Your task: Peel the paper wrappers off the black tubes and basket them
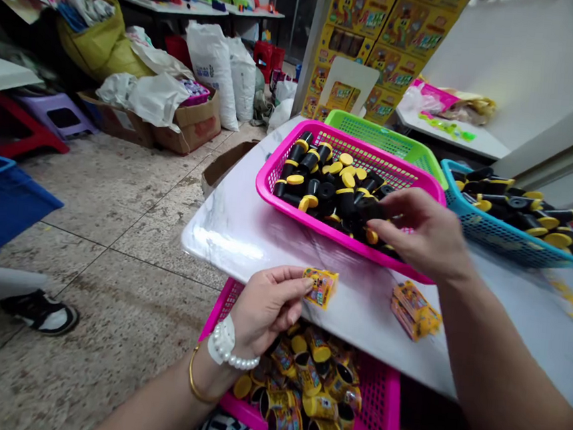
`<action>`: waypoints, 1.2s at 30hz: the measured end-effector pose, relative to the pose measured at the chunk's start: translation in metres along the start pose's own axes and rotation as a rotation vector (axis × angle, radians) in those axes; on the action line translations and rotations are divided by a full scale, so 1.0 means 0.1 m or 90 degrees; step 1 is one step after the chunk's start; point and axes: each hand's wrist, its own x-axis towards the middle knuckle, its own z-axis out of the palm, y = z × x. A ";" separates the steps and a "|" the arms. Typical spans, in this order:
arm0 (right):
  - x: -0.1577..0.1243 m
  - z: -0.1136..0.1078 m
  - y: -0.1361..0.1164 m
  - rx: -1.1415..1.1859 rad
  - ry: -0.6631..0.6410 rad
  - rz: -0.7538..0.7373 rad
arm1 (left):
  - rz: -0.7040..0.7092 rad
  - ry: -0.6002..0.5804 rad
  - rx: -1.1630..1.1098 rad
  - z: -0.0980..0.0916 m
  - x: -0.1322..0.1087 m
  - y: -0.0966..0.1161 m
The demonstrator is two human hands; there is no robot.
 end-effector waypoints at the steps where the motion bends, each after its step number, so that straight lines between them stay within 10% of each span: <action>1: -0.10 -0.03 -0.07 0.085 0.023 0.006 | -0.008 -0.006 -0.011 0.01 0.01 0.01; 11: -1.10 0.25 -0.30 0.317 -0.032 0.137 | -0.054 -0.096 -0.107 0.11 0.10 -0.04; 23: -1.05 0.12 -0.40 -0.028 -0.028 0.022 | -0.051 -0.075 -0.114 0.13 0.09 -0.05; 36: -1.01 0.16 -0.38 -0.044 -0.127 -0.070 | -0.022 -0.094 -0.005 0.09 0.06 -0.12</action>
